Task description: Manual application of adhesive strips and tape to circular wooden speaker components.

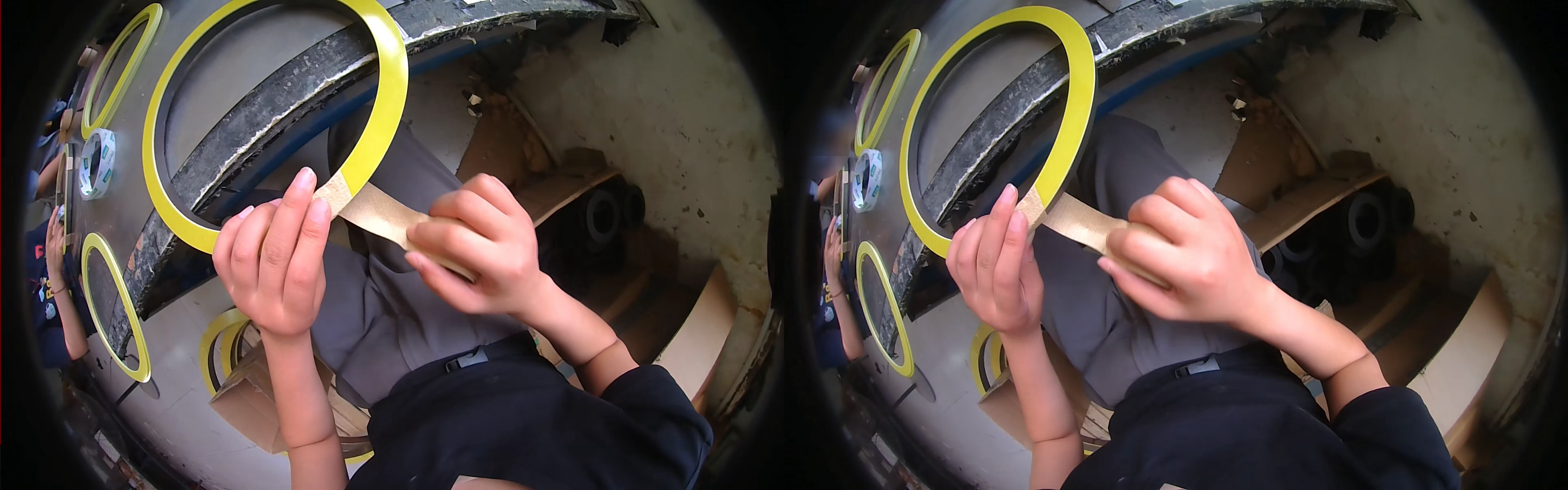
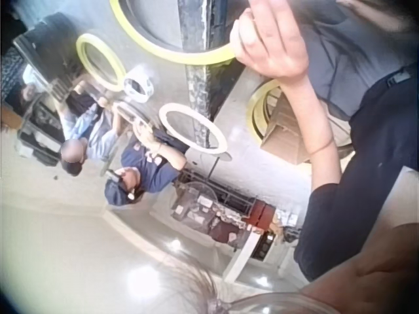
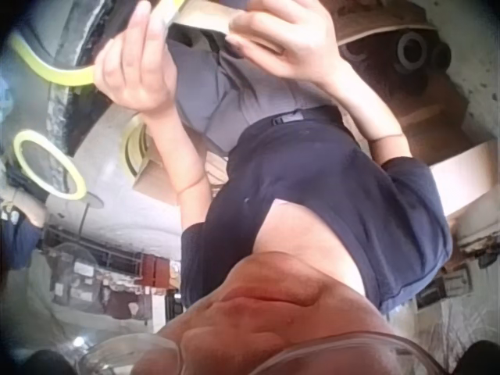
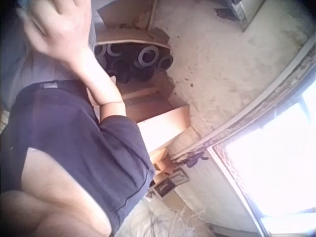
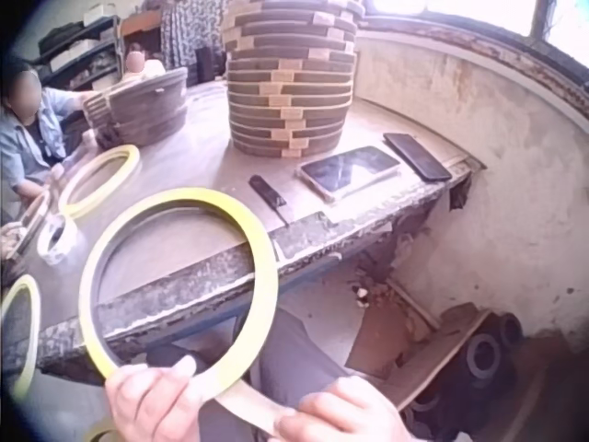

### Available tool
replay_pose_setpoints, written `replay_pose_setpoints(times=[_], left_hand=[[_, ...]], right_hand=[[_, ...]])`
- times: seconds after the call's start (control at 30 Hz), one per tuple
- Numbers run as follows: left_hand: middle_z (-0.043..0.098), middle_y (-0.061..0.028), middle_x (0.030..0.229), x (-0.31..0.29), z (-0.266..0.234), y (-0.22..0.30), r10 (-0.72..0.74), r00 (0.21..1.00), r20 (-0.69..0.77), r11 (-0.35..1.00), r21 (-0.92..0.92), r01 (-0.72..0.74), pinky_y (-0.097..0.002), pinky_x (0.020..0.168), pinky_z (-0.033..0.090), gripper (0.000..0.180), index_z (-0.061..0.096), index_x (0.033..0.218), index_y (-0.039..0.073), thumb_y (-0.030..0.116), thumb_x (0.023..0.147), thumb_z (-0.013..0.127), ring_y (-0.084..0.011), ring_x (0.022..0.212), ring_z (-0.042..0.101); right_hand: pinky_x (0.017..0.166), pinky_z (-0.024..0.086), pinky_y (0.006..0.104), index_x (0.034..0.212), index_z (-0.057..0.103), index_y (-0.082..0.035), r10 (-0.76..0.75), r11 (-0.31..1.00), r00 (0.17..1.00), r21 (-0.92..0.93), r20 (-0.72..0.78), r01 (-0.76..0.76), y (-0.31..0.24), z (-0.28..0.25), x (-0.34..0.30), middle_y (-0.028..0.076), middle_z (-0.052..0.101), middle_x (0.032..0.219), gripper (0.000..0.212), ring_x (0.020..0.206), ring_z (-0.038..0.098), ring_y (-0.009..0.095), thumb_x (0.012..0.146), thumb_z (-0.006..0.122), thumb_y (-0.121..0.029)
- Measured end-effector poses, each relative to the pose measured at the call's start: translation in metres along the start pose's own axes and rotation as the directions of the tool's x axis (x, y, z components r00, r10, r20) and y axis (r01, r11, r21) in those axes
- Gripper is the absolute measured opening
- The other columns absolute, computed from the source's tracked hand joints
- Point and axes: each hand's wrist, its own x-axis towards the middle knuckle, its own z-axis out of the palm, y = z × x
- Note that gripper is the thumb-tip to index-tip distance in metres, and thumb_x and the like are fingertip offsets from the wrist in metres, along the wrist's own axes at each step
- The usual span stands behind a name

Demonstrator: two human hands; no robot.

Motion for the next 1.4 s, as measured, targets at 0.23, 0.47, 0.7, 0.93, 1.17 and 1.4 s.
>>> replay_pose_setpoints(times=[0.23, 0.47, 0.7, 0.93, 1.17, 1.4], left_hand=[[0.075, -0.0118, 0.117, 0.000, -0.005, 0.003, -0.011, 0.999, 0.047, 1.000, 0.011, 0.010, -0.0380, 0.091, 0.051, 0.030, 0.065, 0.120, 0.006, 0.002, 0.092, 0.073, -0.0267, 0.098, 0.067], [0.077, -0.0057, 0.113, -0.002, 0.002, 0.000, -0.004, 1.000, -0.019, 0.999, 0.048, 0.005, -0.0351, 0.090, 0.051, 0.025, 0.067, 0.116, 0.010, 0.010, 0.092, 0.073, -0.0215, 0.093, 0.065], [0.077, -0.0049, 0.113, 0.000, -0.005, -0.001, -0.044, 0.999, 0.002, 0.999, -0.016, 0.044, -0.0367, 0.094, 0.050, 0.027, 0.068, 0.116, 0.011, 0.010, 0.090, 0.075, -0.0206, 0.095, 0.066], [0.077, -0.0028, 0.113, -0.005, -0.005, -0.002, -0.056, 0.998, -0.006, 0.997, -0.054, 0.055, -0.0376, 0.098, 0.049, 0.031, 0.068, 0.116, 0.012, 0.010, 0.087, 0.077, -0.0188, 0.096, 0.066], [0.077, -0.0009, 0.111, -0.003, -0.006, -0.003, -0.111, 0.994, -0.010, 0.987, -0.117, 0.109, -0.0367, 0.100, 0.048, 0.030, 0.068, 0.114, 0.014, 0.011, 0.086, 0.078, -0.0169, 0.095, 0.066], [0.077, -0.0018, 0.112, -0.007, -0.006, -0.007, -0.071, 0.997, -0.023, 0.991, -0.112, 0.068, -0.0389, 0.101, 0.048, 0.025, 0.069, 0.111, 0.012, 0.013, 0.087, 0.076, -0.0185, 0.097, 0.066]], right_hand=[[0.063, 0.043, 0.0358, 0.094, 0.072, -0.006, -0.003, 0.997, 0.996, 0.078, -0.092, 0.010, 0.033, 0.057, -0.005, 0.006, 0.063, 0.084, 0.023, 0.071, 0.054, 0.024, 0.073, 0.082, -0.008], [0.062, 0.041, 0.0353, 0.096, 0.073, -0.008, 0.032, 0.997, 0.998, 0.065, -0.048, -0.029, -0.002, 0.006, -0.014, 0.004, 0.063, 0.084, 0.027, 0.070, 0.054, 0.022, 0.072, 0.083, -0.015], [0.063, 0.044, 0.0325, 0.091, 0.071, -0.004, -0.131, 0.990, 0.984, -0.072, -0.123, 0.123, -0.008, -0.021, 0.058, 0.007, 0.069, 0.080, 0.022, 0.064, 0.056, 0.022, 0.072, 0.080, -0.011], [0.054, 0.043, 0.0322, 0.072, 0.065, -0.005, -0.069, 0.998, 0.959, -0.035, -0.274, 0.061, -0.006, 0.008, 0.095, 0.005, 0.060, 0.063, 0.009, 0.056, 0.049, 0.022, 0.073, 0.074, -0.008], [0.055, 0.040, 0.0311, 0.074, 0.067, 0.000, -0.155, 0.986, 0.985, -0.078, -0.074, 0.149, -0.018, -0.020, 0.088, 0.009, 0.065, 0.068, 0.039, 0.059, 0.049, 0.021, 0.091, 0.049, -0.031], [0.054, 0.041, 0.0300, 0.075, 0.065, 0.002, -0.193, 0.968, 0.978, -0.146, 0.074, 0.202, -0.006, 0.001, 0.122, 0.007, 0.063, 0.068, 0.018, 0.058, 0.049, 0.019, 0.087, 0.056, -0.008]])
